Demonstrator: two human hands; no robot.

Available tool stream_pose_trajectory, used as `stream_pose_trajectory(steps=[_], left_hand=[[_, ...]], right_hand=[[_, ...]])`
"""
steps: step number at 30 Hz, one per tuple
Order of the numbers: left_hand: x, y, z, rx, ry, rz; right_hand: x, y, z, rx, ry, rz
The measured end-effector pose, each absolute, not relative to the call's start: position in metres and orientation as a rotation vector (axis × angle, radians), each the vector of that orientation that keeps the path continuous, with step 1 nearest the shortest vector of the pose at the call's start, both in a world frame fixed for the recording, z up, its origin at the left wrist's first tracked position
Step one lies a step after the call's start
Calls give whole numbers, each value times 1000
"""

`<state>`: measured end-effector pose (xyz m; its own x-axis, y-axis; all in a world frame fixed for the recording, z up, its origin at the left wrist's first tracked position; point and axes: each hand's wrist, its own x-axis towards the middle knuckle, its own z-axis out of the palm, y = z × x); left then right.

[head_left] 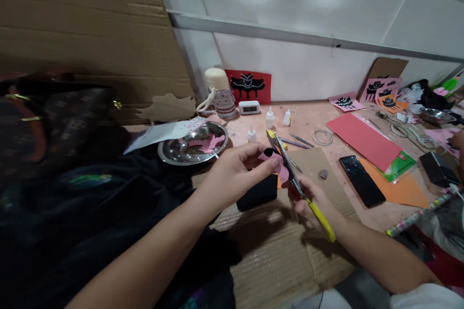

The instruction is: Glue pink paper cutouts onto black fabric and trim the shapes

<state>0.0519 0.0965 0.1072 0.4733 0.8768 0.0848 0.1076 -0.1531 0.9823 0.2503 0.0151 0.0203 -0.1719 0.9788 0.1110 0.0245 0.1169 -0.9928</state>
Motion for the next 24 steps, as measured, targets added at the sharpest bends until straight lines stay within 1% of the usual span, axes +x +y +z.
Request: stream_pose_trajectory(steps=[6, 12, 24], left_hand=[[51, 98, 105, 1591, 855, 843], [51, 99, 107, 1604, 857, 862], [49, 100, 106, 1591, 838, 887]], right_hand=[[250, 15, 22, -1061, -1412, 1209], [249, 15, 28, -1078, -1350, 1271], [248, 15, 28, -1035, -1325, 1291]])
